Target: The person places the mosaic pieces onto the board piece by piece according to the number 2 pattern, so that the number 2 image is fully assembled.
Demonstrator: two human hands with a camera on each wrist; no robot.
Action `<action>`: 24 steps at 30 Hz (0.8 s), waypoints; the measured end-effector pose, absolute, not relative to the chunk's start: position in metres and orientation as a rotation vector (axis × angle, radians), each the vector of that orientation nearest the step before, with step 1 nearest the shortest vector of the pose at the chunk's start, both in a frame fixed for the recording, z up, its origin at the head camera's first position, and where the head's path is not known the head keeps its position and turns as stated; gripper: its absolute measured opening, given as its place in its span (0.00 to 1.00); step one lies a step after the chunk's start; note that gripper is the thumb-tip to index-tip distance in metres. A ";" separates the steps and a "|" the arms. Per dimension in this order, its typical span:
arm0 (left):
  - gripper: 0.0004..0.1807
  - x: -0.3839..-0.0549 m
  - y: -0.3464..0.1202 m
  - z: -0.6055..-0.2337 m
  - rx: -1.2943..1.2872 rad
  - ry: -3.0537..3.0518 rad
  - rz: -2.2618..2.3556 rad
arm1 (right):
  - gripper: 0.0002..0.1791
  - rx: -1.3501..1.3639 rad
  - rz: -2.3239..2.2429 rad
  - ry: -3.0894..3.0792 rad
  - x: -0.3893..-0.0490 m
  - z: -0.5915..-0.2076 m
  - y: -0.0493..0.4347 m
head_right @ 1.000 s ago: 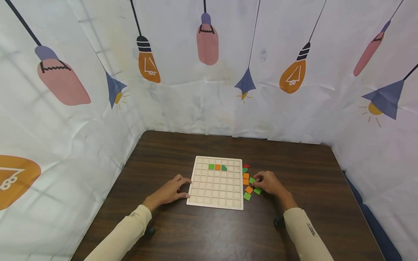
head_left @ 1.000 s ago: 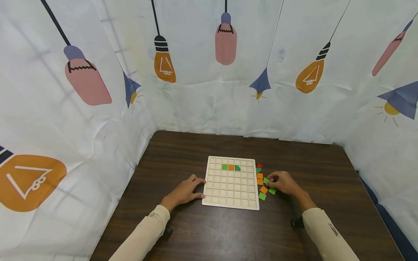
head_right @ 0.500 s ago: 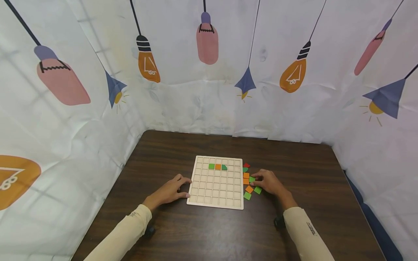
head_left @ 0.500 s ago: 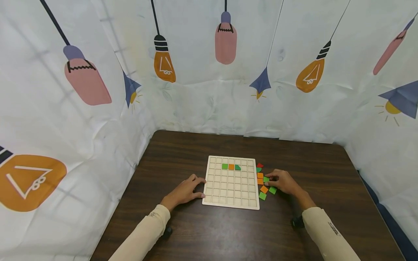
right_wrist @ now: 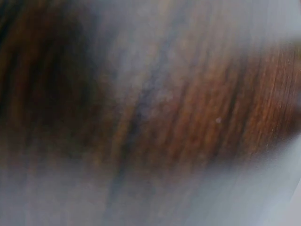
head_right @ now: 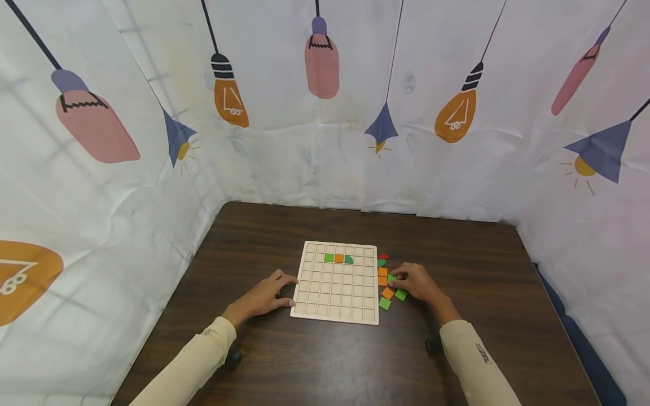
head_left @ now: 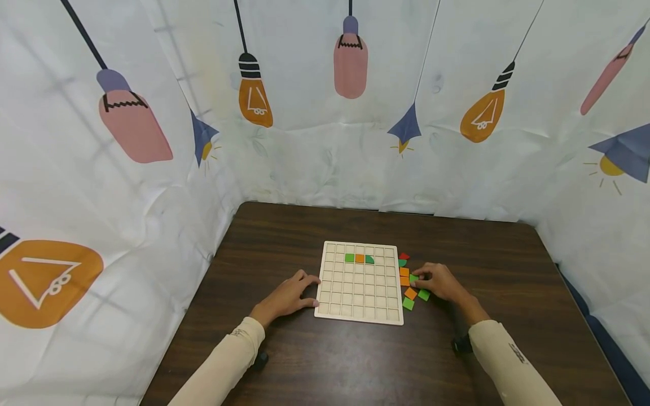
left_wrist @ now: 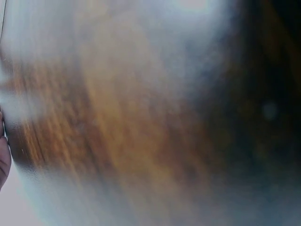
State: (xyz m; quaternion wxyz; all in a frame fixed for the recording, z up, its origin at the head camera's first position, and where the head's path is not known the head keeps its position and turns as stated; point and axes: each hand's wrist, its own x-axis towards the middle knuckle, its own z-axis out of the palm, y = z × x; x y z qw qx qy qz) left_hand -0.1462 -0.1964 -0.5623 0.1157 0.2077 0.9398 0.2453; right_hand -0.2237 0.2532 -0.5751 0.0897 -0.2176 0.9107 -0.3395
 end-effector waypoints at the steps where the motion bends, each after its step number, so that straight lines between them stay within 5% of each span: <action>1: 0.31 -0.146 -0.196 -0.562 0.609 2.755 0.716 | 0.13 -0.648 -1.008 2.709 -0.224 -0.575 0.253; 24: 0.31 -0.147 -0.197 -0.562 0.596 2.738 0.719 | 0.10 -0.598 -1.085 2.759 -0.220 -0.578 0.253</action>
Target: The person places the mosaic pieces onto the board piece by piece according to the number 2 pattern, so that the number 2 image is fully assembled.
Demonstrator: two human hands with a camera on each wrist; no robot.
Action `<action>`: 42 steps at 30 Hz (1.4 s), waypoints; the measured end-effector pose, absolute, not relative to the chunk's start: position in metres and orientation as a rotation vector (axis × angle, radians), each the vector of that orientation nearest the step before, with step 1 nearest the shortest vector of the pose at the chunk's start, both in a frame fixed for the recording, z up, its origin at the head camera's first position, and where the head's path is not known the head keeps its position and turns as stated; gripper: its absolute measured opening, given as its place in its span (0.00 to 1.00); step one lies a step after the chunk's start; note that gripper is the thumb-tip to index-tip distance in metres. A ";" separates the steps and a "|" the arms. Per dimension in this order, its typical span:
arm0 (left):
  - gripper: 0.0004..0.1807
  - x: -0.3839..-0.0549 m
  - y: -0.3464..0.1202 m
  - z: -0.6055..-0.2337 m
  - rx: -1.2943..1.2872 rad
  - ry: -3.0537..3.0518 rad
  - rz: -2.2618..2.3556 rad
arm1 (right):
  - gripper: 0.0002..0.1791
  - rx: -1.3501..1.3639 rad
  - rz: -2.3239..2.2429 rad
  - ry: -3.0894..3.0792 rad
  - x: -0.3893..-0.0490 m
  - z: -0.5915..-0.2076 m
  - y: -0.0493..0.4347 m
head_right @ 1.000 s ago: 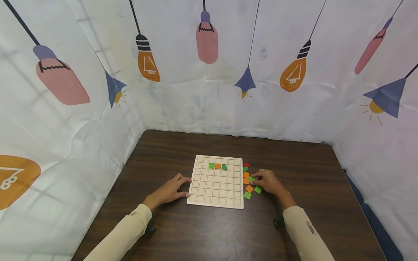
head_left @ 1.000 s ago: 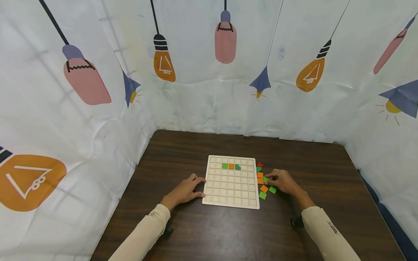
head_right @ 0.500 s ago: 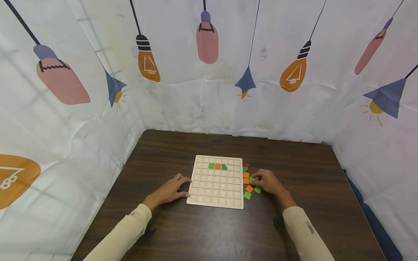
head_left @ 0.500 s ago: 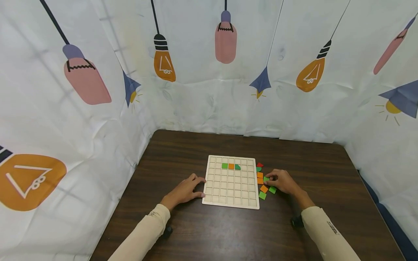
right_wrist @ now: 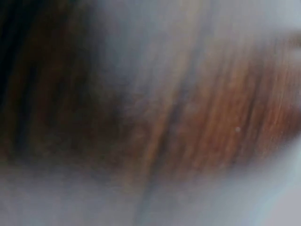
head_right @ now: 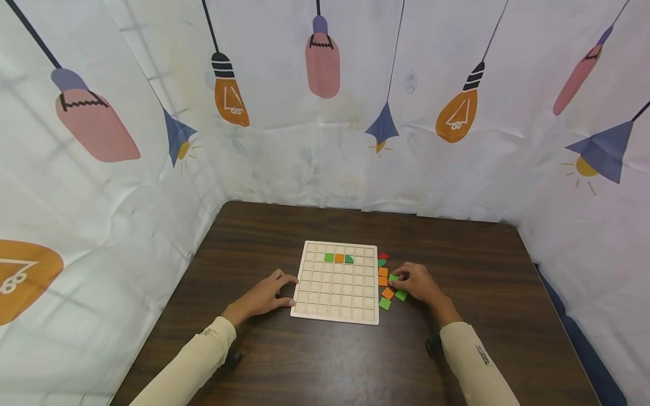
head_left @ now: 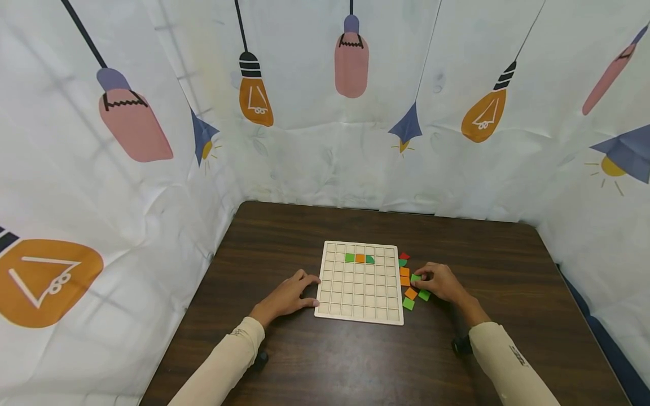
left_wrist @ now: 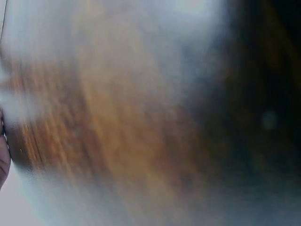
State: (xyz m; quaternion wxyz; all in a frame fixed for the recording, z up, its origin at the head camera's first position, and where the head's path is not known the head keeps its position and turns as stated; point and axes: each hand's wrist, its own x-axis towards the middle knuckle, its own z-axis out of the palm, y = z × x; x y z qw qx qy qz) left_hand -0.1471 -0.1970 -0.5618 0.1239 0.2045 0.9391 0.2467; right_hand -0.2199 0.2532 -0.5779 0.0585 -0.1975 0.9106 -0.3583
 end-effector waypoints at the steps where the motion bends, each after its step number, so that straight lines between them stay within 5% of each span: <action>1: 0.31 -0.147 -0.197 -0.562 0.595 2.735 0.729 | 0.10 -0.590 -1.093 2.761 -0.220 -0.577 0.253; 42: 0.32 -0.150 -0.199 -0.566 0.562 2.685 0.767 | 0.11 -0.853 -1.283 2.637 -0.246 -0.559 0.164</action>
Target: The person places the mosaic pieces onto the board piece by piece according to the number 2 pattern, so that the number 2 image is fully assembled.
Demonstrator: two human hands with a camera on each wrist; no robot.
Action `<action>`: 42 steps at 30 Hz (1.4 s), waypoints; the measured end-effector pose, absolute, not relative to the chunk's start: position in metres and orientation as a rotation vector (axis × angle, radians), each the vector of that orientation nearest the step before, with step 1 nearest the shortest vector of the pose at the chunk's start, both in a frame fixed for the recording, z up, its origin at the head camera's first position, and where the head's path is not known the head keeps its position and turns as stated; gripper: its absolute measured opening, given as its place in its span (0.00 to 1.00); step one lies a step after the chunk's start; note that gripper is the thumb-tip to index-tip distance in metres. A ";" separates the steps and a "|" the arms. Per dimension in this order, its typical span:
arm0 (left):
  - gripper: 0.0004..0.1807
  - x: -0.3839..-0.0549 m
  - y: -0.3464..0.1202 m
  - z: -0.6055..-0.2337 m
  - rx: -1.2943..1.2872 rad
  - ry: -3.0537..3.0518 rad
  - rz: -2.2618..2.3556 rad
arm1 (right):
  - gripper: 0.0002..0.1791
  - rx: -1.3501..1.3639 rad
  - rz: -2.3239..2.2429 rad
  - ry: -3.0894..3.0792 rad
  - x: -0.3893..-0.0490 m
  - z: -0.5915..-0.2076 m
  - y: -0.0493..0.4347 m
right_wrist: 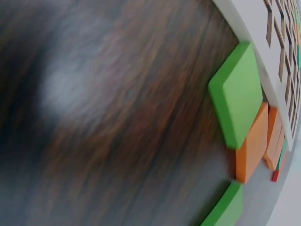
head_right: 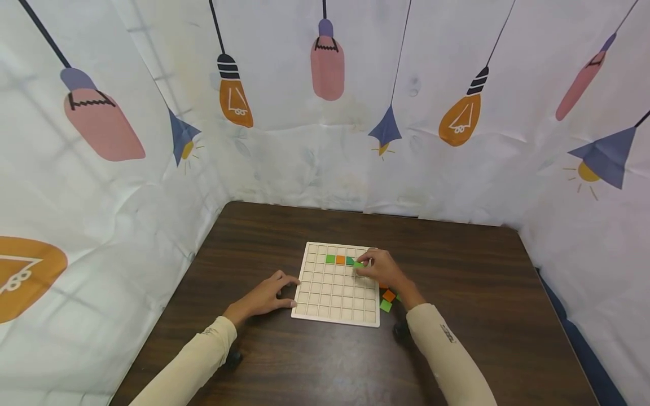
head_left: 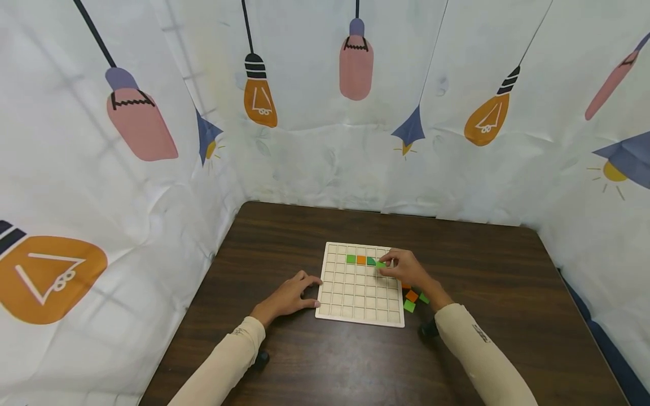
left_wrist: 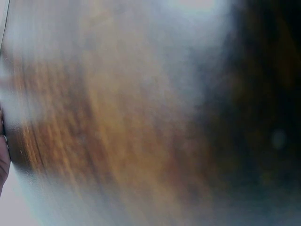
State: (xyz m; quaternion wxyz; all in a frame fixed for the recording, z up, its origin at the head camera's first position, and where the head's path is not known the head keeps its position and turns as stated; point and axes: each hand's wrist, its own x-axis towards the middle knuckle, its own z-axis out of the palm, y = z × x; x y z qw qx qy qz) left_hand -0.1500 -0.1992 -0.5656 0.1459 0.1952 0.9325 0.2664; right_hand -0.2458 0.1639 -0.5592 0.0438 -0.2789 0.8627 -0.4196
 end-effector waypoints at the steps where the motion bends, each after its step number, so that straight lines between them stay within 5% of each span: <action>1: 0.31 -0.150 -0.199 -0.565 0.564 2.686 0.770 | 0.11 -0.855 -1.276 2.636 -0.247 -0.560 0.162; 42: 0.30 -0.147 -0.199 -0.563 0.588 2.702 0.757 | 0.14 -0.801 -1.140 2.564 -0.252 -0.572 0.142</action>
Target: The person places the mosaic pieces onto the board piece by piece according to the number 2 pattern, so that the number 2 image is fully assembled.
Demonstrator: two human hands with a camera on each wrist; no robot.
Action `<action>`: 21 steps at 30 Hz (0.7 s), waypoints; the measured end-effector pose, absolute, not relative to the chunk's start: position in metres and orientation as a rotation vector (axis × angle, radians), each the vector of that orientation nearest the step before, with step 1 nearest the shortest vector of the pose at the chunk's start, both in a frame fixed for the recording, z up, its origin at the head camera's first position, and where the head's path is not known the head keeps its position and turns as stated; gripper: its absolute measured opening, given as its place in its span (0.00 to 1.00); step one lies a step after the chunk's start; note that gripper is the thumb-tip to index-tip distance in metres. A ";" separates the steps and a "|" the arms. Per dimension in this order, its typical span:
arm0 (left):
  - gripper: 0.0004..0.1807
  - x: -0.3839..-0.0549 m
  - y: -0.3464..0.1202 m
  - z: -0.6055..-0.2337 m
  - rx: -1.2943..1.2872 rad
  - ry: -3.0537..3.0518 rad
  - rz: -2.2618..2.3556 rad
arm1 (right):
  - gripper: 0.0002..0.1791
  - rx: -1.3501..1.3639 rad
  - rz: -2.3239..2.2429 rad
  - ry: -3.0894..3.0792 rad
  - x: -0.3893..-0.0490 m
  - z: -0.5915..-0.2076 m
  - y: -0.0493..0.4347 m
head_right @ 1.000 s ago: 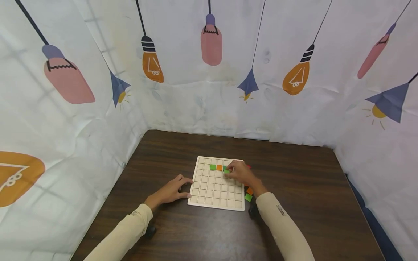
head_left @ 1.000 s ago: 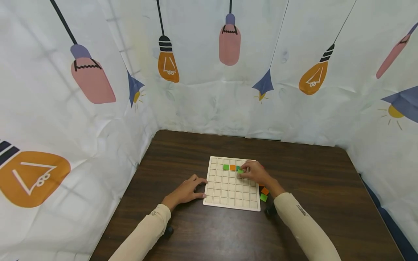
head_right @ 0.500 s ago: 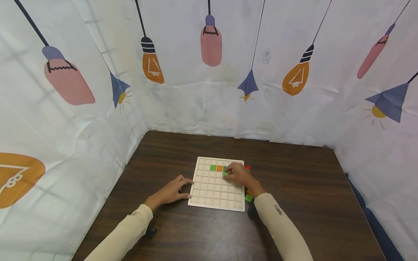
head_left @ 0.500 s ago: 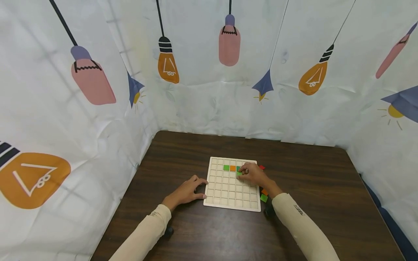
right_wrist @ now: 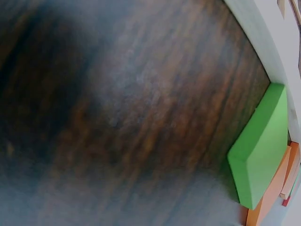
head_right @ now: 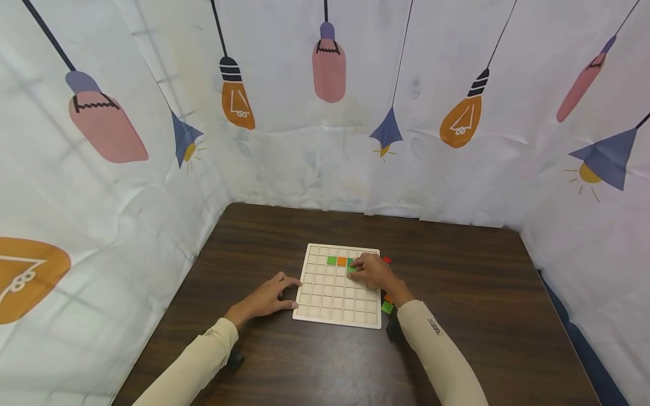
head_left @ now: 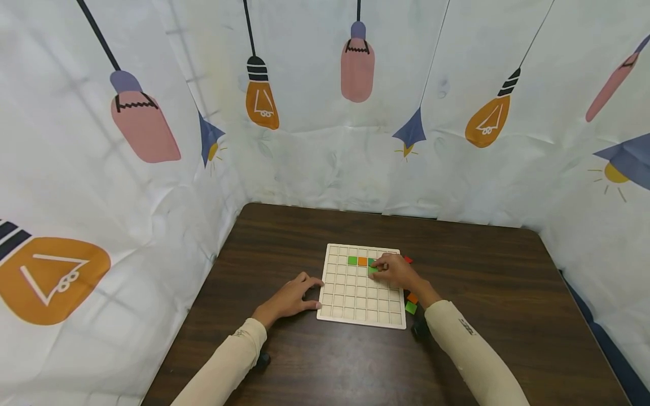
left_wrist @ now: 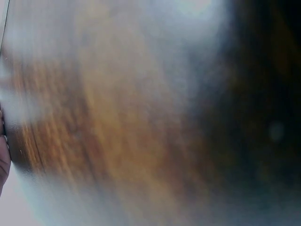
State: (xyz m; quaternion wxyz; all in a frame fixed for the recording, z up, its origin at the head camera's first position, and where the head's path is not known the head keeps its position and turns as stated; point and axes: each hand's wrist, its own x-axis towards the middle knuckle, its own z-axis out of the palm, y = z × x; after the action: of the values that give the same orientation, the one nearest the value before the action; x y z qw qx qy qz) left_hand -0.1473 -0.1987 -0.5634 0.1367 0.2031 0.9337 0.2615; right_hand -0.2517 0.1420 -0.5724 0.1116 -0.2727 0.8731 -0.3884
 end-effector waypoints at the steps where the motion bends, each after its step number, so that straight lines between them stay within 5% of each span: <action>1: 0.30 -0.147 -0.199 -0.564 0.587 2.704 0.751 | 0.14 -0.799 -1.137 2.566 -0.252 -0.572 0.142; 21: 0.31 -0.148 -0.199 -0.565 0.571 2.696 0.752 | 0.12 -0.805 -1.104 2.648 -0.247 -0.569 0.153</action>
State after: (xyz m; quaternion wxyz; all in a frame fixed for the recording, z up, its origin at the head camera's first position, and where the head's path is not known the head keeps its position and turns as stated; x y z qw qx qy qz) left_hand -0.1482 -0.1988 -0.5645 0.1420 0.1978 0.9343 0.2605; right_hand -0.2465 0.1530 -0.5690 0.0808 -0.2691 0.8858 -0.3692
